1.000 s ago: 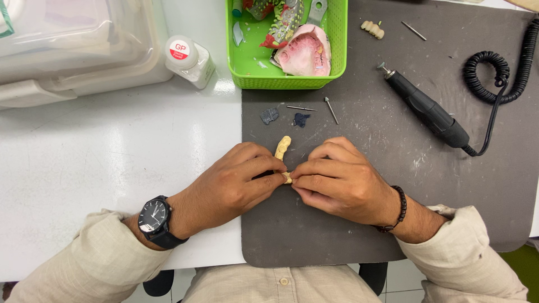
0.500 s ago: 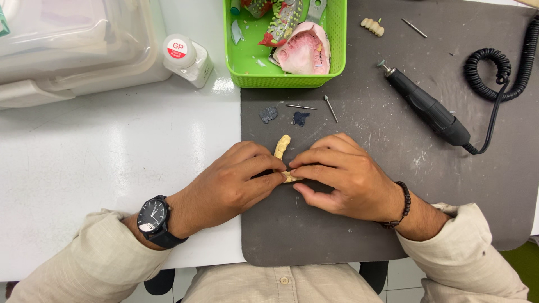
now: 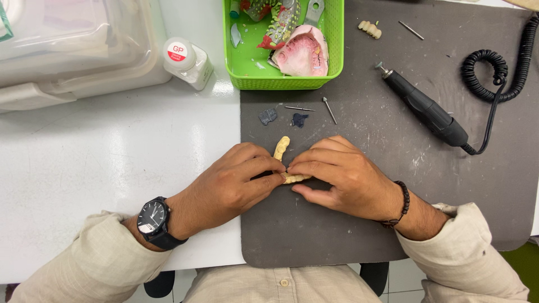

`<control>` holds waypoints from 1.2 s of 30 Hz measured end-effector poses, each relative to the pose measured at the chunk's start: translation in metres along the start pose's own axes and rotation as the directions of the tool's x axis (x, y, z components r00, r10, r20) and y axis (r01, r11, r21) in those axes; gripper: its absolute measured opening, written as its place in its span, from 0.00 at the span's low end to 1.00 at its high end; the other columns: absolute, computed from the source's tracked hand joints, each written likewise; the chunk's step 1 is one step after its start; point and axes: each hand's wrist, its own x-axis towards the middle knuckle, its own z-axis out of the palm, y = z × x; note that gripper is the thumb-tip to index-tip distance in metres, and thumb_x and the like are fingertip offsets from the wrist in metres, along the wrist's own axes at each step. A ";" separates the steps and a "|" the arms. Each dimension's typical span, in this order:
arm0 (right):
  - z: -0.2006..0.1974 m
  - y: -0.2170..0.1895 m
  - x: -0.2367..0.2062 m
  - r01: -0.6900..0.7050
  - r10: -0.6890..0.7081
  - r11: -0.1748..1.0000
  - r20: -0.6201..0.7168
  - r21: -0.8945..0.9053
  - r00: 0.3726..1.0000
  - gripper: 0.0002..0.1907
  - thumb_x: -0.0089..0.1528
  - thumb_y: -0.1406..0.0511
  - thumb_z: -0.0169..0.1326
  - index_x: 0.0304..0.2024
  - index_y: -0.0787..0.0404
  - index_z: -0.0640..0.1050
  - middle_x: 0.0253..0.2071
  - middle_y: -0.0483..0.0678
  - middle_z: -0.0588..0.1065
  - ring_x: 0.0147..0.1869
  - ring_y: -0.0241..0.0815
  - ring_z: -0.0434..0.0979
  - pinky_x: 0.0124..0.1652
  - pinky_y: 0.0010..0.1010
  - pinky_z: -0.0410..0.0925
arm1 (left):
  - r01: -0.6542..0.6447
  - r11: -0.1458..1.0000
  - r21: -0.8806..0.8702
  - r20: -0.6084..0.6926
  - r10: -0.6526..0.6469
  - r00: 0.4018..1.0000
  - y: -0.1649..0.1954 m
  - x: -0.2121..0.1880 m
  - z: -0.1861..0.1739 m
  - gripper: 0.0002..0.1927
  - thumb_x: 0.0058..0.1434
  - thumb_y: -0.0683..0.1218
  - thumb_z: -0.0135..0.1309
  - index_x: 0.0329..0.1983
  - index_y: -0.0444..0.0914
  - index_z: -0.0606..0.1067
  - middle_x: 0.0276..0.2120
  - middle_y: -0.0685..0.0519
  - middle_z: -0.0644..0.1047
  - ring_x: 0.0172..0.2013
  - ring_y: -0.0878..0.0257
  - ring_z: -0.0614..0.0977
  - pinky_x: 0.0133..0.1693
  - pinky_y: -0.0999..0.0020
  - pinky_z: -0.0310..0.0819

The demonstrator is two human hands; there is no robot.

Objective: The person holds a dental model with a wax occlusion rim and repeatedly rubs blue articulating paper against the rim to mark contact points, pressing the rim against the paper and repositioning it. They briefly use a small metal instrument on the rim, then continue rubbing and checking the marked surfaces by hand.

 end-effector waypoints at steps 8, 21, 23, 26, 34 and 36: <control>-0.018 0.004 0.000 -0.015 0.016 0.994 0.010 -0.110 1.000 0.20 0.51 0.63 0.71 0.44 0.58 0.81 0.42 0.42 0.79 0.45 0.43 0.77 0.45 0.35 0.69 | 0.033 0.999 0.037 -0.030 -0.032 0.999 -0.002 0.002 -0.006 0.11 0.56 0.39 0.64 0.42 0.33 0.79 0.46 0.49 0.78 0.50 0.52 0.79 0.54 0.56 0.72; -0.030 0.014 0.004 0.009 -0.006 0.999 0.055 -0.054 0.998 0.16 0.53 0.64 0.70 0.41 0.60 0.82 0.41 0.46 0.80 0.44 0.46 0.79 0.45 0.36 0.71 | 0.341 0.939 0.039 -0.243 -0.323 0.915 -0.019 0.008 -0.019 0.11 0.63 0.42 0.65 0.47 0.35 0.81 0.45 0.51 0.80 0.45 0.57 0.81 0.47 0.65 0.75; -0.035 0.015 0.006 0.004 -0.002 0.999 0.045 -0.048 0.999 0.18 0.52 0.63 0.70 0.42 0.62 0.82 0.42 0.47 0.80 0.45 0.47 0.80 0.45 0.36 0.72 | 0.318 0.941 0.115 -0.241 -0.284 0.928 -0.024 0.010 -0.018 0.14 0.62 0.43 0.66 0.49 0.34 0.81 0.46 0.49 0.79 0.45 0.56 0.80 0.48 0.64 0.74; -0.039 0.015 0.006 -0.022 0.021 0.997 -0.015 -0.071 1.000 0.17 0.53 0.64 0.70 0.42 0.63 0.82 0.41 0.49 0.81 0.43 0.47 0.81 0.43 0.34 0.73 | 0.252 0.933 0.256 -0.217 -0.199 0.956 -0.026 0.016 -0.012 0.18 0.58 0.45 0.68 0.50 0.33 0.81 0.44 0.48 0.78 0.43 0.54 0.78 0.47 0.61 0.70; -0.030 0.024 0.007 -0.039 0.025 0.997 -0.214 -0.061 0.977 0.10 0.60 0.69 0.68 0.42 0.64 0.81 0.37 0.49 0.81 0.37 0.39 0.83 0.36 0.26 0.75 | 0.289 0.895 0.341 -0.212 -0.226 0.951 -0.038 0.021 -0.007 0.14 0.61 0.46 0.67 0.48 0.36 0.83 0.42 0.49 0.78 0.41 0.56 0.78 0.46 0.61 0.68; -0.028 0.025 0.007 -0.036 0.019 0.997 -0.264 -0.061 0.964 0.10 0.60 0.69 0.68 0.42 0.64 0.81 0.38 0.49 0.81 0.37 0.39 0.83 0.37 0.26 0.75 | 0.279 0.888 0.366 -0.231 -0.204 0.951 -0.039 0.022 -0.007 0.11 0.62 0.44 0.66 0.46 0.37 0.84 0.40 0.50 0.78 0.40 0.57 0.79 0.45 0.61 0.67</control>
